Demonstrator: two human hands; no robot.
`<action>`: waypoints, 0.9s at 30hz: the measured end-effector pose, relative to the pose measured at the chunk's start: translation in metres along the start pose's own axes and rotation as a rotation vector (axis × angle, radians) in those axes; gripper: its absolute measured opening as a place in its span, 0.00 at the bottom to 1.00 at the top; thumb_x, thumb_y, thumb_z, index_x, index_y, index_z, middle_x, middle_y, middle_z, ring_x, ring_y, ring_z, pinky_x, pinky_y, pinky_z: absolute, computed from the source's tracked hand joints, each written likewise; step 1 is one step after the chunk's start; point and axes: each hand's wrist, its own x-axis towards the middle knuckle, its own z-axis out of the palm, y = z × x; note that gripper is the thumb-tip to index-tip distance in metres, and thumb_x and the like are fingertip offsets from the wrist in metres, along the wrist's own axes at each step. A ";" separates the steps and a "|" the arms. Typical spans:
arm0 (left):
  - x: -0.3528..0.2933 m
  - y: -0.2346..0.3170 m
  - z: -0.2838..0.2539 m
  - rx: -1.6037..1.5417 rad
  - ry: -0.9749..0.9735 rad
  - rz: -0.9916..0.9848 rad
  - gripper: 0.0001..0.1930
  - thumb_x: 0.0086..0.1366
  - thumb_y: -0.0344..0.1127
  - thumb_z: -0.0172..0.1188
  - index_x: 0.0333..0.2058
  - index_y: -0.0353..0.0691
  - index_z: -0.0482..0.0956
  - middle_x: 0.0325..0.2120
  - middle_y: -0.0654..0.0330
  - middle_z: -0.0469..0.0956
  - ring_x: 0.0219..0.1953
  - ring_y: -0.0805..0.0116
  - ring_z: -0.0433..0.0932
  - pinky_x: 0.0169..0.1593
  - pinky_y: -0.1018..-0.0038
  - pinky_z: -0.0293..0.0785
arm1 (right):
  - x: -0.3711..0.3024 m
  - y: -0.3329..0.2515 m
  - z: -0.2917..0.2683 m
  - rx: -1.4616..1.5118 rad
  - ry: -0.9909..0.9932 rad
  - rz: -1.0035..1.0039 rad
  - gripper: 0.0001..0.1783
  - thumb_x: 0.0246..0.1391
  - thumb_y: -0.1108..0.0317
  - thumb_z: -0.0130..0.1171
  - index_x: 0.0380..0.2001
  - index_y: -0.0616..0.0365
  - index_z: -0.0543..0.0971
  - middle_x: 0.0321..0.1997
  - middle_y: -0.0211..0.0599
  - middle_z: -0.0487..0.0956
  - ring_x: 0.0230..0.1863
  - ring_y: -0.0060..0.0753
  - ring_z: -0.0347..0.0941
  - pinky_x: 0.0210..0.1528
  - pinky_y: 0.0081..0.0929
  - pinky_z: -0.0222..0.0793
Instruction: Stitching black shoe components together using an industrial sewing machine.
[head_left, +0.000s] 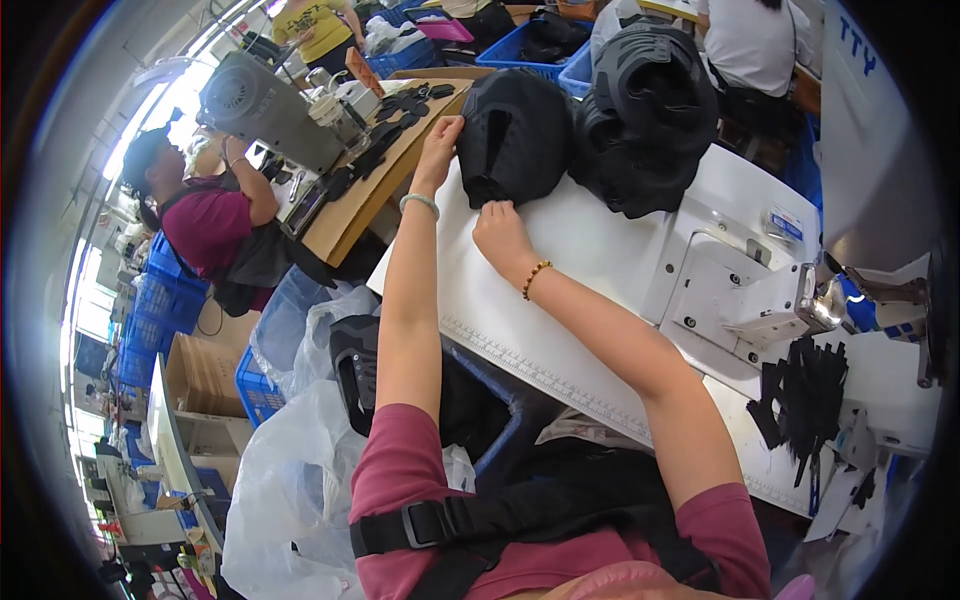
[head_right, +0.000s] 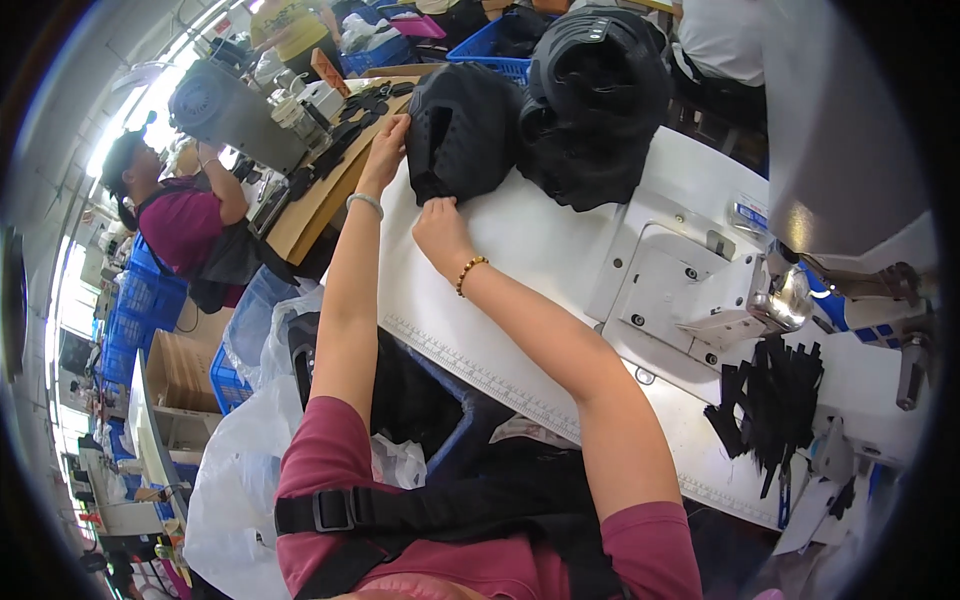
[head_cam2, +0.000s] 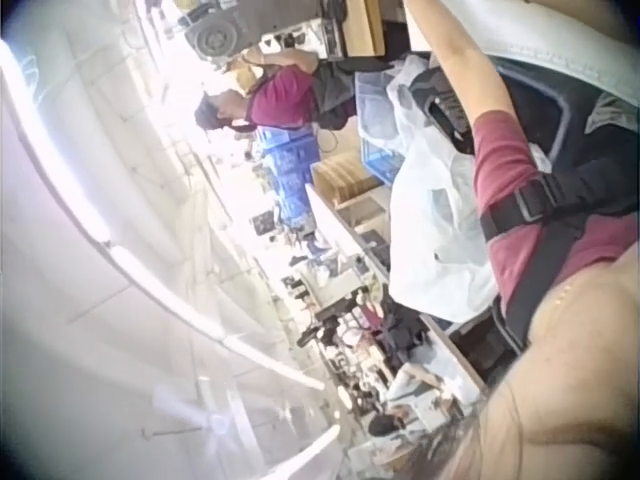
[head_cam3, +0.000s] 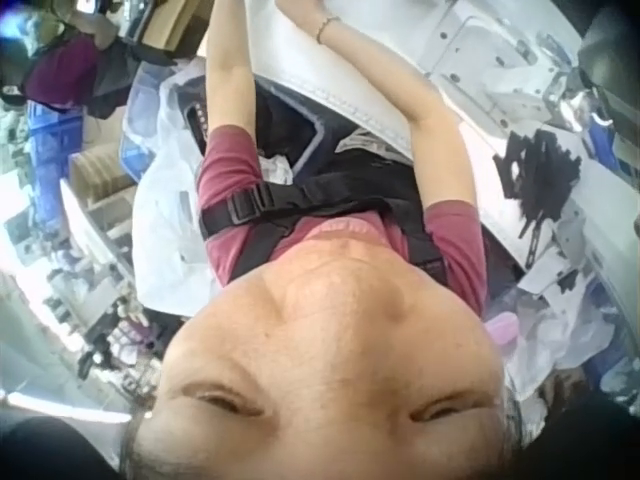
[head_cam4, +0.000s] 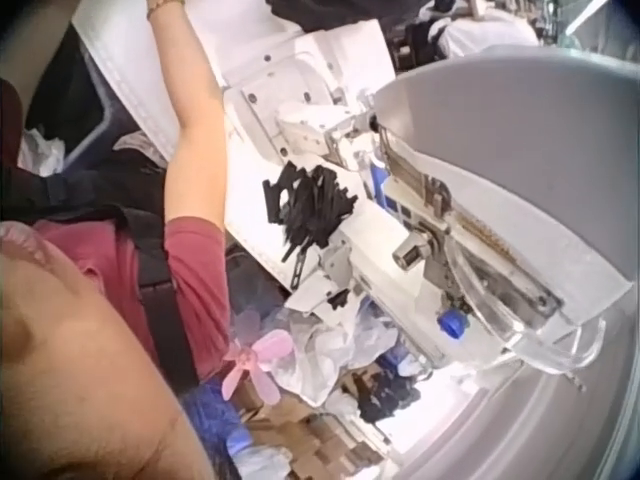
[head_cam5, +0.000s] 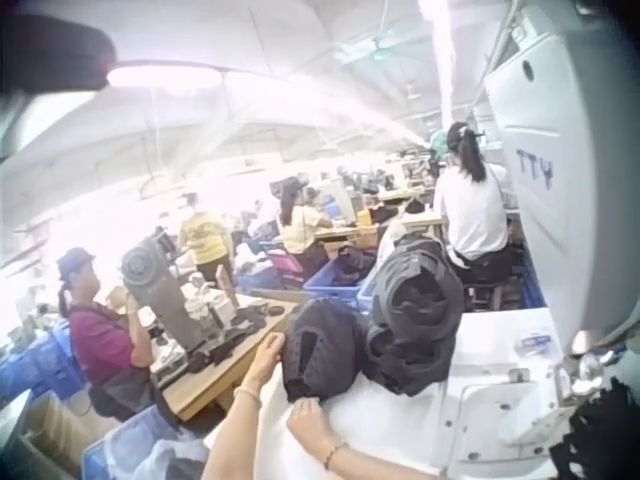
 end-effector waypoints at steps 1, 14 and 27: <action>0.006 0.005 -0.002 0.128 0.057 0.052 0.11 0.65 0.44 0.54 0.41 0.46 0.73 0.25 0.74 0.70 0.30 0.79 0.69 0.36 0.81 0.64 | 0.001 0.006 -0.007 -0.061 0.032 -0.009 0.11 0.48 0.67 0.51 0.29 0.64 0.79 0.37 0.45 0.77 0.42 0.37 0.71 0.49 0.34 0.63; -0.066 0.164 0.277 1.091 -0.037 1.286 0.20 0.55 0.50 0.60 0.29 0.34 0.80 0.33 0.55 0.73 0.41 0.58 0.70 0.45 0.68 0.67 | -0.155 0.047 -0.114 0.324 -0.052 -0.188 0.09 0.45 0.70 0.50 0.31 0.61 0.74 0.36 0.38 0.72 0.43 0.33 0.69 0.55 0.32 0.58; -0.038 0.162 0.330 1.454 -0.093 0.654 0.18 0.48 0.41 0.59 0.33 0.32 0.80 0.35 0.49 0.78 0.39 0.57 0.74 0.37 0.70 0.73 | -0.250 0.081 -0.149 0.562 -0.076 0.106 0.15 0.44 0.74 0.54 0.39 0.62 0.73 0.45 0.44 0.71 0.48 0.43 0.67 0.54 0.36 0.59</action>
